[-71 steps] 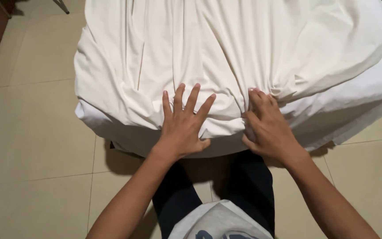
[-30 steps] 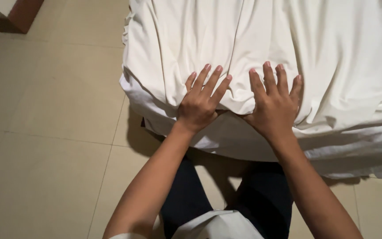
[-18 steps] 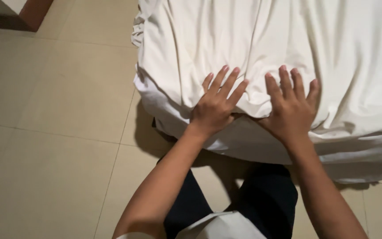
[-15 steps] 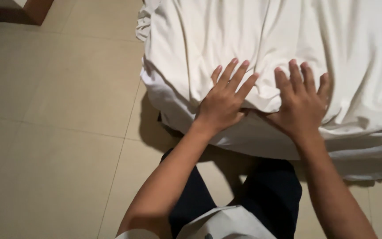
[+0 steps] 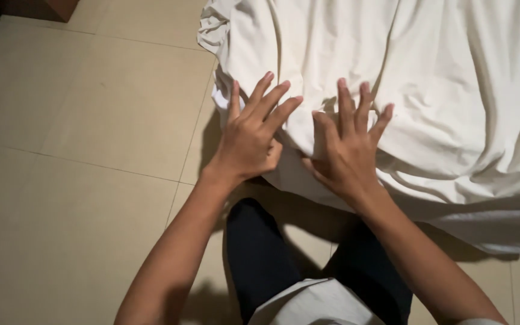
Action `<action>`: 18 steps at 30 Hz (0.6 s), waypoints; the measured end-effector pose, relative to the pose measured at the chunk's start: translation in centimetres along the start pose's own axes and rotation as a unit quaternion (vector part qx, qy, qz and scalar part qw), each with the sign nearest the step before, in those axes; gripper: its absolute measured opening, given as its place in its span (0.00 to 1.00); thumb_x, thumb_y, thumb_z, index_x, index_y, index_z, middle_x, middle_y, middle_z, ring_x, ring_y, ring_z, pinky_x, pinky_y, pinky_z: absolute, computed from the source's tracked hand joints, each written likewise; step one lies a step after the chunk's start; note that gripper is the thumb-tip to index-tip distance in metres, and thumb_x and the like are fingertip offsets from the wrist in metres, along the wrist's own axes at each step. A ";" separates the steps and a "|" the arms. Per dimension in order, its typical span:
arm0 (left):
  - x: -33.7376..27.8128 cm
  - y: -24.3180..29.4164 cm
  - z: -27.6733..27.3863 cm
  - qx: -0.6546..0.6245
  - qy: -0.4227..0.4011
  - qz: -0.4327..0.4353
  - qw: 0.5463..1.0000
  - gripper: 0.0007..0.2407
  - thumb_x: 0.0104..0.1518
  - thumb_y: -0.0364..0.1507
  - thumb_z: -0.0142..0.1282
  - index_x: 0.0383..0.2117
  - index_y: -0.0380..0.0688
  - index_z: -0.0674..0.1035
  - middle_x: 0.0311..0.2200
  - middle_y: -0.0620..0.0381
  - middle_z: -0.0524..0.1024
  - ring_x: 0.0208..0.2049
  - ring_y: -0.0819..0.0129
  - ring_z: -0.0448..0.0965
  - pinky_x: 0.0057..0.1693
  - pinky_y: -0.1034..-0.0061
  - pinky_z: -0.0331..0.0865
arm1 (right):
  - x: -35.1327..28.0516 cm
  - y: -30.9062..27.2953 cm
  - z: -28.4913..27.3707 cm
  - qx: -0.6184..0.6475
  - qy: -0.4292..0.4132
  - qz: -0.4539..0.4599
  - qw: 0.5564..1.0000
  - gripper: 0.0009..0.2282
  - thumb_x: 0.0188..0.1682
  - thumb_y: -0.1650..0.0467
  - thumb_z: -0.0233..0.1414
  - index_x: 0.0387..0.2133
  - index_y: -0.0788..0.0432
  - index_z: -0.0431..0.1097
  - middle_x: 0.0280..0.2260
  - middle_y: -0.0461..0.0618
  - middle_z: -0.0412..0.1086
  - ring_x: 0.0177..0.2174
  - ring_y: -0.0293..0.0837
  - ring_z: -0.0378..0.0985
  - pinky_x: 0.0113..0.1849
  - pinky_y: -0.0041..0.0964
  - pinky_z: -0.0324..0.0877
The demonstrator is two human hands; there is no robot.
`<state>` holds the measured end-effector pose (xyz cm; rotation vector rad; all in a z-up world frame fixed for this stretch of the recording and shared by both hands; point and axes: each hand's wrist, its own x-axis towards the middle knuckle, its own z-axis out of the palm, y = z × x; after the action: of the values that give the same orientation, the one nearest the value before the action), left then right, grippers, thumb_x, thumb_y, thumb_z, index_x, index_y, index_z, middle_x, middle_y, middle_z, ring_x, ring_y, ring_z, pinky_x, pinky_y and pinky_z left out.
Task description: The person folds a white bed sheet on a flat surface. They smooth the fabric, fold the edges inward, and then fold the sheet in half multiple times to create a compact bundle.
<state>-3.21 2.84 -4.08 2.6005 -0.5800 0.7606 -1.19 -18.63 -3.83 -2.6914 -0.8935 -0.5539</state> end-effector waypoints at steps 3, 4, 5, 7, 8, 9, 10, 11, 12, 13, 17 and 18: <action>0.0 -1.6 -0.1 0.003 0.006 -0.002 1.000 0.31 0.49 0.22 0.61 0.63 0.58 0.70 0.65 0.54 0.70 0.71 0.49 0.59 0.70 0.31 0.44 | 1.3 1.0 -1.1 0.085 0.035 -0.011 0.996 0.25 0.27 0.69 0.69 0.42 0.59 0.72 0.71 0.60 0.48 0.70 0.68 0.41 0.63 0.80 0.43; 0.3 -2.1 0.0 0.003 0.006 -0.003 1.000 0.31 0.49 0.22 0.61 0.63 0.58 0.70 0.65 0.54 0.70 0.71 0.49 0.59 0.70 0.31 0.44 | 1.7 1.5 -1.3 0.085 0.033 -0.012 0.996 0.25 0.27 0.69 0.69 0.42 0.59 0.72 0.71 0.60 0.48 0.70 0.68 0.41 0.63 0.80 0.43; 0.6 -2.6 0.1 0.001 0.016 0.005 1.000 0.28 0.53 0.25 0.62 0.63 0.56 0.71 0.63 0.55 0.72 0.69 0.49 0.62 0.69 0.31 0.47 | 2.1 1.9 -1.5 0.110 0.053 -0.014 0.992 0.21 0.31 0.72 0.67 0.41 0.62 0.74 0.69 0.60 0.53 0.70 0.67 0.47 0.63 0.74 0.49; 1.8 -3.1 0.2 -0.004 0.029 0.017 0.999 0.25 0.57 0.28 0.63 0.63 0.54 0.71 0.61 0.55 0.73 0.68 0.49 0.64 0.69 0.31 0.49 | 2.9 3.1 -2.0 0.130 0.072 -0.014 0.989 0.17 0.35 0.75 0.64 0.41 0.64 0.75 0.67 0.60 0.58 0.69 0.67 0.52 0.64 0.69 0.55; 2.8 -3.3 0.1 -0.028 0.045 0.003 0.999 0.22 0.59 0.30 0.63 0.61 0.53 0.73 0.57 0.56 0.76 0.65 0.51 0.67 0.69 0.35 0.53 | 3.4 3.8 -2.2 0.209 0.079 0.039 0.974 0.14 0.42 0.75 0.60 0.43 0.64 0.75 0.67 0.60 0.61 0.65 0.62 0.62 0.63 0.58 0.62; 3.7 -3.4 -0.1 -0.052 0.061 -0.010 0.997 0.18 0.62 0.31 0.64 0.58 0.53 0.74 0.54 0.58 0.78 0.63 0.54 0.71 0.69 0.38 0.57 | 3.9 4.5 -2.4 0.286 0.085 0.091 0.950 0.11 0.49 0.76 0.55 0.46 0.63 0.76 0.66 0.59 0.64 0.62 0.57 0.72 0.62 0.48 0.69; 4.8 -3.6 0.1 -0.054 0.061 -0.008 0.997 0.18 0.62 0.31 0.64 0.58 0.53 0.74 0.54 0.58 0.78 0.63 0.54 0.71 0.69 0.38 0.57 | 4.4 4.9 -2.8 0.284 0.087 0.093 0.950 0.11 0.49 0.76 0.55 0.46 0.63 0.76 0.66 0.59 0.64 0.62 0.57 0.72 0.62 0.48 0.69; 5.9 -3.8 0.2 -0.058 0.068 -0.009 0.996 0.15 0.62 0.31 0.64 0.55 0.51 0.76 0.49 0.58 0.79 0.59 0.55 0.73 0.67 0.41 0.58 | 4.9 5.2 -3.3 0.343 0.088 0.126 0.927 0.10 0.52 0.76 0.52 0.45 0.63 0.77 0.65 0.60 0.65 0.61 0.56 0.73 0.59 0.45 0.70; 7.1 -4.0 0.4 -0.062 0.077 -0.010 0.995 0.13 0.62 0.31 0.64 0.51 0.50 0.78 0.45 0.58 0.80 0.55 0.57 0.76 0.66 0.43 0.59 | 5.5 5.6 -3.8 0.399 0.089 0.157 0.899 0.10 0.56 0.76 0.50 0.44 0.63 0.78 0.64 0.61 0.66 0.60 0.56 0.73 0.57 0.41 0.70; 8.0 -4.3 0.7 -0.063 0.077 -0.007 0.995 0.13 0.62 0.31 0.64 0.51 0.50 0.78 0.45 0.58 0.80 0.55 0.57 0.76 0.66 0.43 0.59 | 6.1 6.3 -3.6 0.397 0.092 0.158 0.899 0.10 0.56 0.76 0.50 0.44 0.63 0.78 0.64 0.61 0.66 0.60 0.56 0.73 0.57 0.41 0.70; 10.6 -5.0 1.9 -0.055 0.117 -0.008 0.992 0.05 0.63 0.27 0.62 0.43 0.51 0.81 0.40 0.61 0.80 0.51 0.61 0.77 0.67 0.50 0.62 | 7.5 9.3 -3.0 0.266 0.119 0.157 0.944 0.08 0.57 0.75 0.51 0.43 0.64 0.79 0.55 0.62 0.72 0.51 0.55 0.79 0.49 0.43 0.74; 11.0 -5.2 2.0 -0.063 0.143 -0.002 0.988 0.06 0.63 0.26 0.62 0.43 0.50 0.81 0.42 0.61 0.79 0.51 0.60 0.76 0.66 0.54 0.64 | 7.7 10.0 -2.8 0.178 0.134 0.123 0.967 0.08 0.57 0.76 0.52 0.43 0.66 0.80 0.54 0.64 0.74 0.50 0.56 0.79 0.49 0.43 0.73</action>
<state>8.62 3.23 -0.55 2.3206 -0.5180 1.0384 9.93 -23.40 0.80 -2.2875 -0.5184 -0.6164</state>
